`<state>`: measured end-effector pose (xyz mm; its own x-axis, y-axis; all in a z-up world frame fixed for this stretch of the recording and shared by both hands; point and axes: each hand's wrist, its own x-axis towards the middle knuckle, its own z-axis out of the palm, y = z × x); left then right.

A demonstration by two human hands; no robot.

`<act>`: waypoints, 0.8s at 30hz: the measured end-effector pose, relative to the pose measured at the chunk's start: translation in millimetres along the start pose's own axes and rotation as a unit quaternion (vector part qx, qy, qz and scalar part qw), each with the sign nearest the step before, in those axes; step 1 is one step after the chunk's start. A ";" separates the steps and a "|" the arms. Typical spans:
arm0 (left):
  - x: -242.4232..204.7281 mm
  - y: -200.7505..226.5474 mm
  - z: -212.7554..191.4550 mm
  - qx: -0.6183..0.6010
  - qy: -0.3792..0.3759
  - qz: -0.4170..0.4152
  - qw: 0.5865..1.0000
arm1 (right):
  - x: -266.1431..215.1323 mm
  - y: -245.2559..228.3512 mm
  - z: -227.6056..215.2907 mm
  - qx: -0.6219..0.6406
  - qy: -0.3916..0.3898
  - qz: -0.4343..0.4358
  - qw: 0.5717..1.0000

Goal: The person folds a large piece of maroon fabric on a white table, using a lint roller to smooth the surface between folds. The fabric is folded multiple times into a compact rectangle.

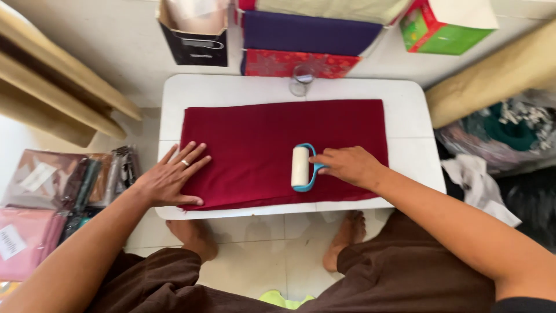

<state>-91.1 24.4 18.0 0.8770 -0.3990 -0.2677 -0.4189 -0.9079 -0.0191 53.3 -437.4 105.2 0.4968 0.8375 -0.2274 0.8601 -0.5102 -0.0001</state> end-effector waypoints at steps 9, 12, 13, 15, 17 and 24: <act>-5.8 -31.0 36.0 0.065 0.110 0.095 0.987 | -144.7 129.0 17.7 -0.026 -0.187 0.163 0.968; -6.5 -31.5 37.5 0.021 0.106 0.096 0.989 | -178.8 143.7 3.7 -0.080 -0.271 0.202 0.938; -7.3 -29.9 29.6 0.023 0.101 0.085 0.991 | -176.6 139.2 2.5 -0.081 -0.267 0.191 0.941; -9.1 -26.9 15.5 0.002 0.076 0.082 0.994 | -173.5 129.1 0.7 -0.069 -0.190 0.268 0.942; -14.9 -32.2 13.2 -0.005 0.102 0.070 0.992 | -136.9 99.0 -16.0 -0.058 -0.185 0.243 0.951; -31.0 -37.7 -11.4 -0.013 0.087 -0.045 0.995 | -18.9 8.9 -1.9 -0.014 0.017 -0.010 1.000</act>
<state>-99.8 69.6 38.0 0.9391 -0.3304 -0.0942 -0.3328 -0.9430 -0.0105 51.8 -457.4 111.4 0.4832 0.8536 -0.1946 0.8723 -0.4883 0.0239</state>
